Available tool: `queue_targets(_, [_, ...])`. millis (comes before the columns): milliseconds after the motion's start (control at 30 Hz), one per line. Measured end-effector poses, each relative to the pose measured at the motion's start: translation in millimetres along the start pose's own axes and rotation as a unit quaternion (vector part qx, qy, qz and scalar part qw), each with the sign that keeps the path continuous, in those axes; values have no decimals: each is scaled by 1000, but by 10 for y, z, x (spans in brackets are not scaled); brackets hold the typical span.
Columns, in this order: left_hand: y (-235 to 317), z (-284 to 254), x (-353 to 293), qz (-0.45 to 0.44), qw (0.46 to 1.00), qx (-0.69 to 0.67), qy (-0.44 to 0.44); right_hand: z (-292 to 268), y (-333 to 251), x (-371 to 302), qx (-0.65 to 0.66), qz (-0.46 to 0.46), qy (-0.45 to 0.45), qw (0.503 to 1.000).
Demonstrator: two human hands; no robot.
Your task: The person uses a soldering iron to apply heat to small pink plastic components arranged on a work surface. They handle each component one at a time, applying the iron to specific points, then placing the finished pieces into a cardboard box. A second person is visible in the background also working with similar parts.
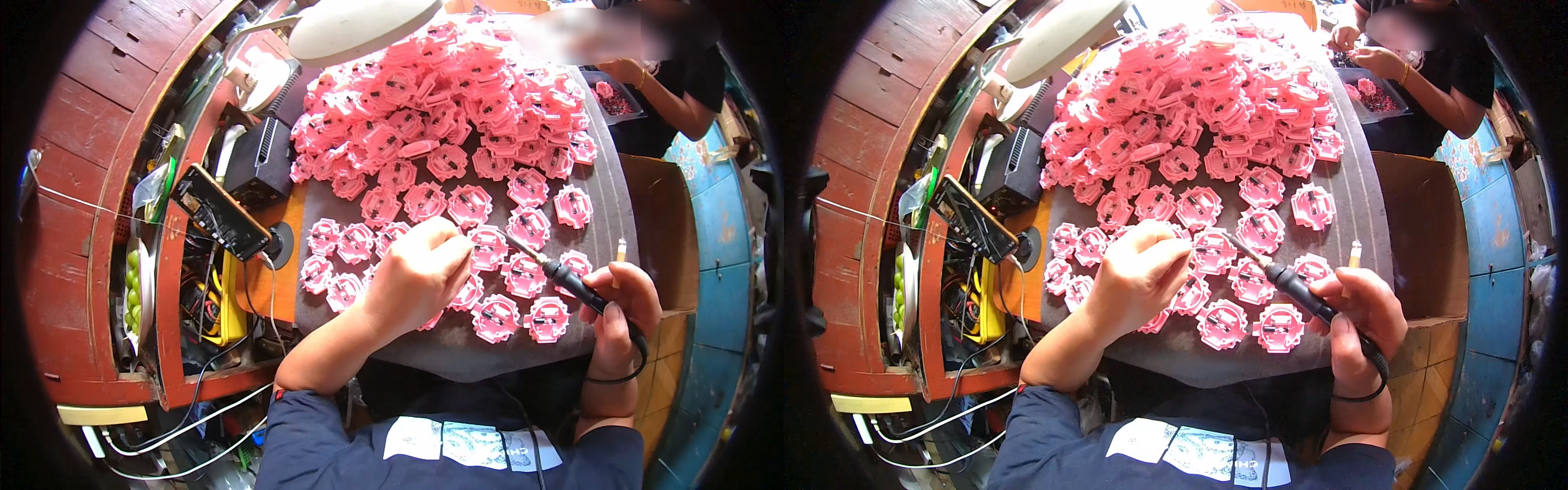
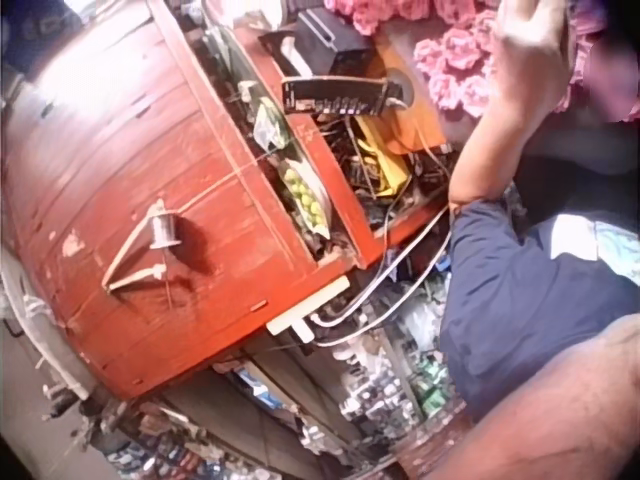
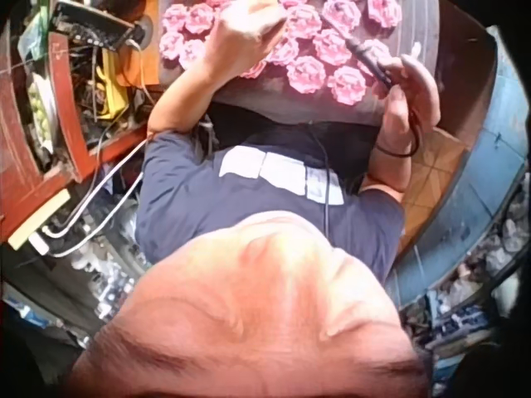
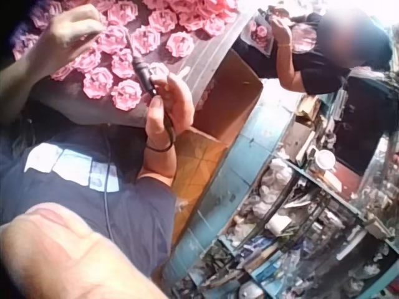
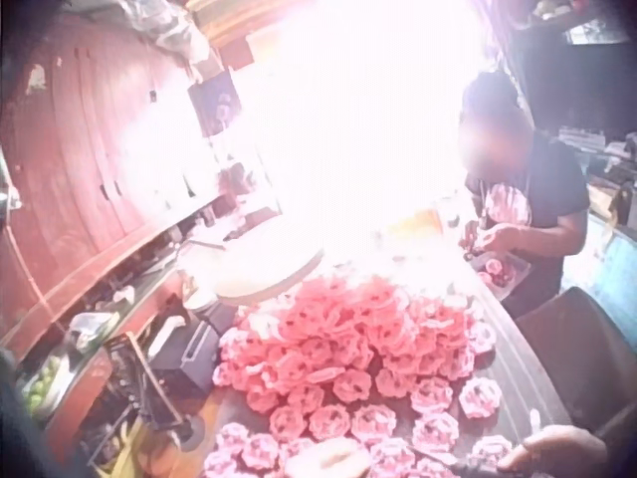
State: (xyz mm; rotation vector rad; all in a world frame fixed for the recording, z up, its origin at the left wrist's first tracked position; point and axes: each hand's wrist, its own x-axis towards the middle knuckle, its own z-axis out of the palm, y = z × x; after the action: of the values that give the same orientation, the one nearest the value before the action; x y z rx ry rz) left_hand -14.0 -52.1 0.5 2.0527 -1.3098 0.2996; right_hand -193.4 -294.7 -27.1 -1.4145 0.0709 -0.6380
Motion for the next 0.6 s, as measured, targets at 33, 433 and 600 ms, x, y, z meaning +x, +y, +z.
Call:
queue_targets(33, [0, 8, -2, -6, 1000, -9, -8, 9, -22, -10, -4, 8, -1, 1000])
queue_targets(433, [-27, 46, 22, 11, 999, -21, -28, -18, -21, -24, -29, 6, -24, 999])
queue_targets(600, [-19, 48, 25, 5, 999, -20, -25, 5, -53, -14, -25, 23, -24, 999])
